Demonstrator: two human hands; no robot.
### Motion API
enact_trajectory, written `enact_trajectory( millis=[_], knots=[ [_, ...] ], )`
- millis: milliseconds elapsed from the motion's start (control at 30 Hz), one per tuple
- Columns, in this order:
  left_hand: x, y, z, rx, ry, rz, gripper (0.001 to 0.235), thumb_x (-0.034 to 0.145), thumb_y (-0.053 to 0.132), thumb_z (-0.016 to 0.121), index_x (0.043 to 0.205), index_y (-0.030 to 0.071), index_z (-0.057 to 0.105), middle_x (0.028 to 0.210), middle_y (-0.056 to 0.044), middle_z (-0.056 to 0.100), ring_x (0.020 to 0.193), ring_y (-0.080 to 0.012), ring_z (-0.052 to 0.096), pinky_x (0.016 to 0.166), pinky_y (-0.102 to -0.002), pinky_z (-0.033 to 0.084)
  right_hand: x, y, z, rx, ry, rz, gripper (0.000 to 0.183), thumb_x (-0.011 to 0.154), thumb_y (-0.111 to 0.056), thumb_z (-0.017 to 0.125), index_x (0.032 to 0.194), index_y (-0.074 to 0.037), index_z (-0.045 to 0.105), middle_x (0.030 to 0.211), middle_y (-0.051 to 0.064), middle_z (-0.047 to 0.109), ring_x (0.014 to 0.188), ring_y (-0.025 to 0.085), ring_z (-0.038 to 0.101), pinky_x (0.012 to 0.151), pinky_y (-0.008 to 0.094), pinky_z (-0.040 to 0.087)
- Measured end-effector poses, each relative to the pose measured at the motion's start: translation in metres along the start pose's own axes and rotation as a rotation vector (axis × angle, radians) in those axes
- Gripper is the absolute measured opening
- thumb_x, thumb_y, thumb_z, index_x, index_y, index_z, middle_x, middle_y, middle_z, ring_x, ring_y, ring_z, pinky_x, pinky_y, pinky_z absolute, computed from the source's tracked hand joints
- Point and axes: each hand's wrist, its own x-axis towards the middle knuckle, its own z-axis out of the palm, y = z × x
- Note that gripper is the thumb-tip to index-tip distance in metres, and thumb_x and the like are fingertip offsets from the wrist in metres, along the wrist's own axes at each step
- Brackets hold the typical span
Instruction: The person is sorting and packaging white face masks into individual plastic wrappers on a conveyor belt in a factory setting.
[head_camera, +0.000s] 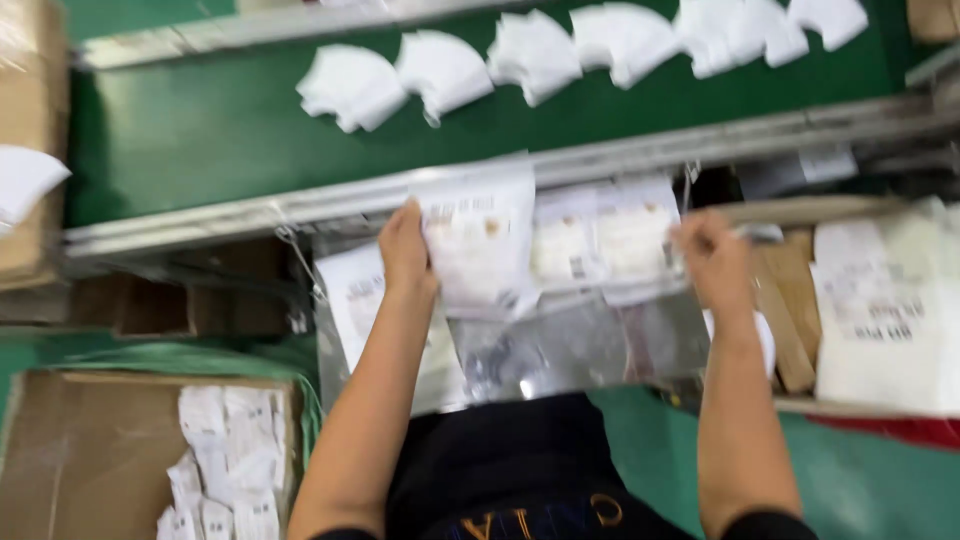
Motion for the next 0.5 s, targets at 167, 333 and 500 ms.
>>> enact_trajectory(
  millis=[167,333,500],
  knots=[
    [0.008,-0.074,0.040,0.198,0.173,-0.310,0.070,0.098,0.059,0.065,0.130,-0.002,0.057,0.093,-0.012,0.058,0.081,-0.0219,0.052,0.071,-0.043,0.041,0.039,0.040,-0.036,-0.298,0.217,0.301,0.037,0.097,-0.028,0.075,0.126,-0.008,0.064,0.113,0.006,0.067,0.095,0.015,0.061,0.080,0.031,0.051],
    [-0.027,-0.108,0.040,0.485,0.037,-0.413,0.115,0.070,0.057,0.090,0.147,-0.004,0.031,0.128,-0.023,0.054,0.111,-0.0318,0.065,0.095,-0.045,0.058,0.032,0.032,-0.013,0.090,-0.028,0.699,0.065,0.082,-0.027,0.078,0.138,-0.015,0.048,0.115,0.009,0.066,0.103,0.020,0.066,0.080,0.038,0.055],
    [-0.052,-0.100,0.042,0.459,-0.093,-0.367,0.096,0.062,0.055,0.087,0.130,-0.005,0.058,0.114,-0.020,0.074,0.098,-0.0285,0.074,0.087,-0.041,0.060,-0.002,0.046,-0.024,0.100,-0.177,0.362,0.060,0.088,-0.023,0.078,0.142,-0.009,0.055,0.131,0.005,0.065,0.116,0.019,0.061,0.095,0.037,0.051]
  ],
)
